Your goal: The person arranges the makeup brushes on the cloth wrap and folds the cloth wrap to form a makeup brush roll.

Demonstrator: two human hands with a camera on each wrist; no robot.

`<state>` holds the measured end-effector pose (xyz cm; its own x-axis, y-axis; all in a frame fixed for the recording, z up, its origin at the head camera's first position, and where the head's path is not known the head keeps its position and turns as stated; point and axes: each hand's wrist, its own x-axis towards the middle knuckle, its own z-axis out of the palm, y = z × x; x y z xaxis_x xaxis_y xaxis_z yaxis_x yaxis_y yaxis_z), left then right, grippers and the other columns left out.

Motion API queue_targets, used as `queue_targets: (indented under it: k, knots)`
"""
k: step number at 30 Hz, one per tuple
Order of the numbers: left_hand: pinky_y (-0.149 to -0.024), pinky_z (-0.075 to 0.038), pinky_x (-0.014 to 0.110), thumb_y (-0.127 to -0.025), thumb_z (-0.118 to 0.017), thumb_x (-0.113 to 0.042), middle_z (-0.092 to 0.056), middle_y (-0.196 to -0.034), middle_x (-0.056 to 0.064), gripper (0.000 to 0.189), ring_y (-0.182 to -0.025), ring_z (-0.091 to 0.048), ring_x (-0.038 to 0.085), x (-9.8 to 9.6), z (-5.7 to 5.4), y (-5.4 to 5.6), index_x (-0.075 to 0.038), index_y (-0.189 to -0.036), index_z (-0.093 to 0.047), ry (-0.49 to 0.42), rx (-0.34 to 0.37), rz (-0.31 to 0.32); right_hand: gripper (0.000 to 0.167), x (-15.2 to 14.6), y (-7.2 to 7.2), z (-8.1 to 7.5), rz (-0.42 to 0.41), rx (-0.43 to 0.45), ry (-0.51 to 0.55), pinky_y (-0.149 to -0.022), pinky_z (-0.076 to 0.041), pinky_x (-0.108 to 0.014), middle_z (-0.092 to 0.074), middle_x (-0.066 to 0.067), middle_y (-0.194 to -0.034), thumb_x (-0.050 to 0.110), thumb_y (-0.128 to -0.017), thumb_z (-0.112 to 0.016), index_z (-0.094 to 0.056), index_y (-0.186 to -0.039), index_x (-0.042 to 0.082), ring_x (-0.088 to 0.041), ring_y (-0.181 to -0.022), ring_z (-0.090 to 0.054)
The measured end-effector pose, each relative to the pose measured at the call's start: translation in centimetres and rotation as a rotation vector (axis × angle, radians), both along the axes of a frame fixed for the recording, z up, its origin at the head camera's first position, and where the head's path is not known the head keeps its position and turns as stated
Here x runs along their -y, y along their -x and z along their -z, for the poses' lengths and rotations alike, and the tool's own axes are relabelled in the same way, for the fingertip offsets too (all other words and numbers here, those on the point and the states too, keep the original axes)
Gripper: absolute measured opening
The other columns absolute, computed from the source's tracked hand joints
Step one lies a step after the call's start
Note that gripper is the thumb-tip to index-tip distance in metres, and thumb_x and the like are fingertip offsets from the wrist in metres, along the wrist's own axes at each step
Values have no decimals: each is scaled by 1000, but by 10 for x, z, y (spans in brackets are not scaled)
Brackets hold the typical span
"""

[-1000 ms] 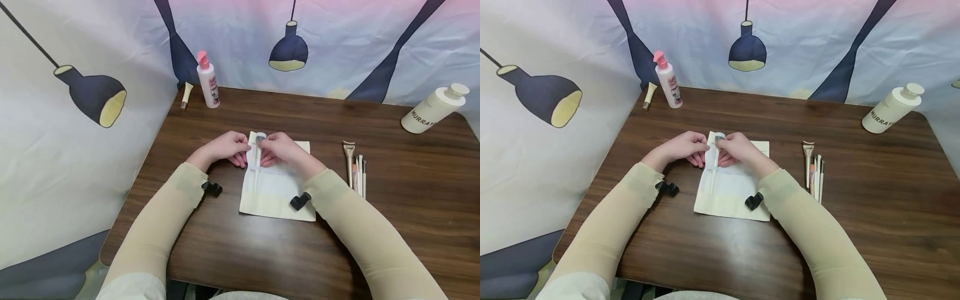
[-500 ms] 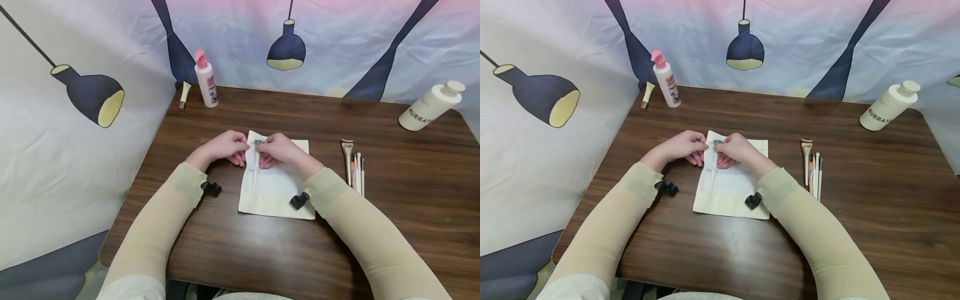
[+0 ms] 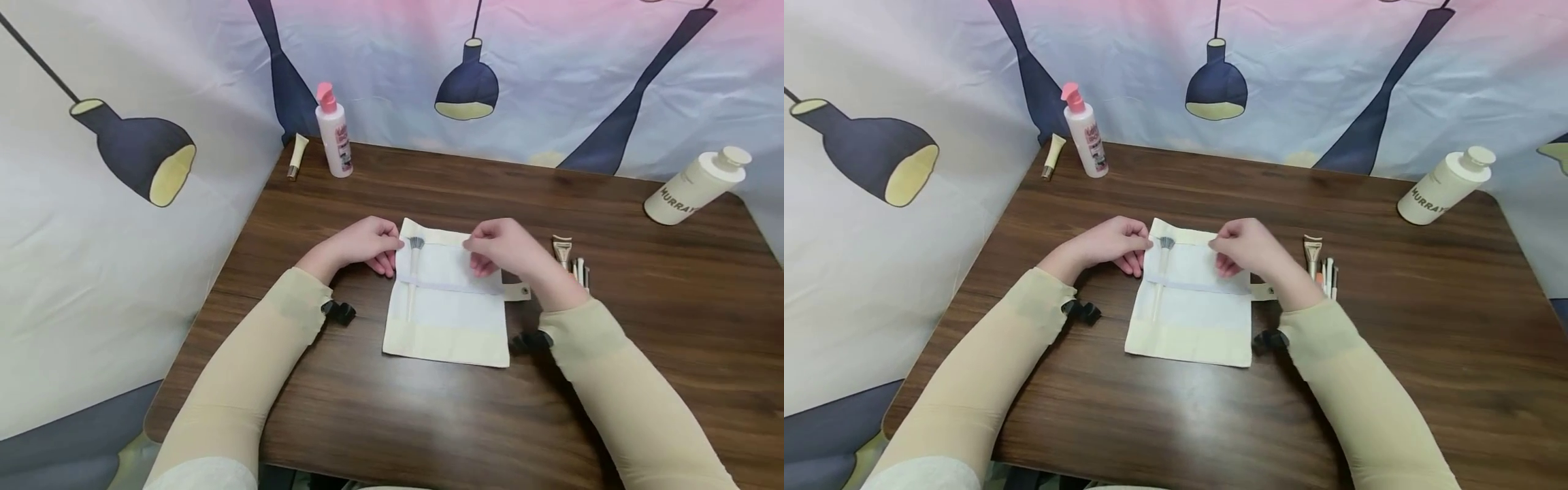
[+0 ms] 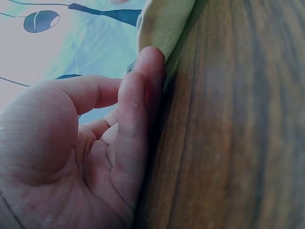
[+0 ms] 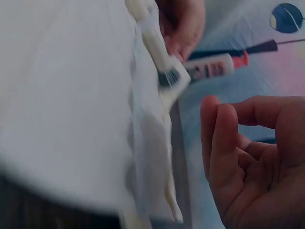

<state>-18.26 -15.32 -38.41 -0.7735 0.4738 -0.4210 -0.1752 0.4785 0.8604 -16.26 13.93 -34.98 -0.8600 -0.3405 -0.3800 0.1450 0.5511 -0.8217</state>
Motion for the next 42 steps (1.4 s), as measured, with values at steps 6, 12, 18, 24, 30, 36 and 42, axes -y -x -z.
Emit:
queue_targets:
  k: [6, 12, 18, 24, 30, 36, 42]
  knots:
    - [-63, -63, 34, -107, -54, -17, -72, -80, 17, 18, -69, -75, 25, 4, -1, -2, -1, -100, -55, 13, 13, 6, 32, -59, -5, -12, 72, -46, 15, -69, -64, -38, -69, -10, -78, 21, -103, -62, -60, -115, -9, -19, -67, -70]
    - [-63, -64, 35, -107, -55, -19, -72, -81, 18, 19, -69, -75, 26, 9, -4, -2, -1, -101, -58, 31, -42, -6, 33, -101, -1, -17, 86, -133, -130, -61, -60, -34, -67, -6, -77, 25, -104, -61, -61, -112, -8, -18, -63, -66]
    - [-65, -64, 35, -107, -54, -21, -73, -82, 17, 21, -70, -75, 26, 18, -3, -7, -1, -103, -57, 62, -15, -10, 31, -118, 7, -10, 31, -190, -380, -62, -58, -34, -69, -9, -76, 25, -103, -58, -65, -104, -5, -17, -64, -67]
    - [-64, -63, 34, -107, -56, -22, -72, -82, 16, 22, -71, -75, 26, 19, -3, -8, -1, -103, -58, 60, -35, -26, 35, -123, 12, -7, 37, -190, -543, -63, -48, -34, -70, -5, -70, 33, -101, -59, -67, -97, 0, -17, -62, -66]
    - [-65, -64, 34, -107, -56, -22, -73, -82, 16, 21, -71, -75, 26, 13, 0, -5, -1, -103, -58, 60, -14, -8, 38, -125, 12, 3, 4, -137, -595, -63, -48, -36, -69, -3, -64, 38, -100, -61, -69, -94, 1, -18, -59, -66]
    - [-64, -63, 34, -107, -55, -21, -72, -82, 16, 21, -71, -75, 26, 6, -1, -1, -1, -103, -58, 60, -18, 1, 40, -125, 11, 11, -1, -144, -613, -60, -47, -35, -68, -1, -60, 44, -98, -64, -71, -83, 7, -17, -57, -67]
    - [-63, -63, 33, -107, -56, -22, -73, -81, 16, 21, -69, -75, 25, -2, 0, 2, -1, -102, -58, 54, -24, 4, 41, -127, 10, 14, -1, -154, -598, -58, -47, -35, -67, -2, -61, 45, -96, -66, -68, -90, 5, -16, -58, -67]
